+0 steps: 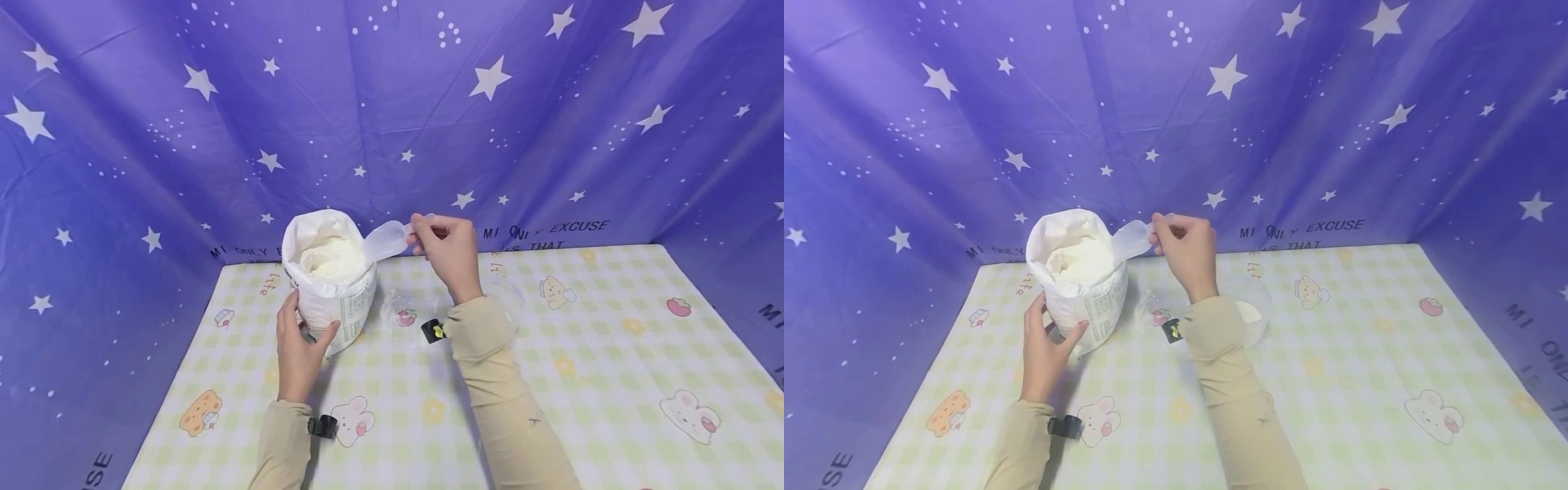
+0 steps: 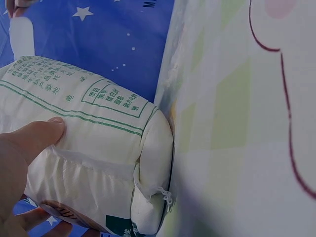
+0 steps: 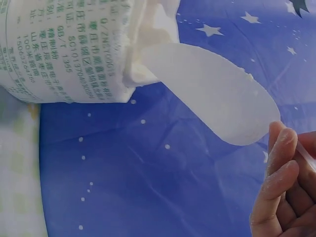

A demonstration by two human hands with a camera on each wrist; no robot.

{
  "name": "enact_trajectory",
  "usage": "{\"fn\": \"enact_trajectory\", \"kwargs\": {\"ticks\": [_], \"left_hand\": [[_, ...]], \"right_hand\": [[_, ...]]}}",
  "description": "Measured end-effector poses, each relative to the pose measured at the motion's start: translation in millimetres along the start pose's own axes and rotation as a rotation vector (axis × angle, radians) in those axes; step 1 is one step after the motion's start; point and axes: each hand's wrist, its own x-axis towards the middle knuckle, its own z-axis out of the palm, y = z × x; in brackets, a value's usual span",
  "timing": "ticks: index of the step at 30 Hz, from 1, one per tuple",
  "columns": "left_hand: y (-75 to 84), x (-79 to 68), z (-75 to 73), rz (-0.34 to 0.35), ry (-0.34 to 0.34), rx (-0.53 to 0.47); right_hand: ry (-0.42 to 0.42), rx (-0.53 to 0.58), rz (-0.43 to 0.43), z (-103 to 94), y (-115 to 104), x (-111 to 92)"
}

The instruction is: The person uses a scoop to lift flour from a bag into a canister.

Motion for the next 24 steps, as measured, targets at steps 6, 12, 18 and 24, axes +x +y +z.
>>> {"fn": "enact_trajectory", "kwargs": {"ticks": [6, 12, 18, 24], "left_hand": [[-1.0, 0.1, 0.9, -0.007, -0.001, 0.002], [-1.7, 0.3, 0.9, -0.005, 0.004, 0.001], [-0.9, 0.8, 0.9, -0.008, 0.004, 0.0], [-0.5, 1.3, 1.2, -0.009, 0.004, -0.001]], "right_hand": [[-0.002, -0.071, -0.013, 9.0, 4.7, 1.0], [-0.023, -0.142, -0.056, 17.3, 7.4, 0.7], [-0.046, -0.256, -0.108, 26.8, 5.6, 0.1], [-0.053, -0.301, -0.103, 32.8, 3.0, 0.4]]}}
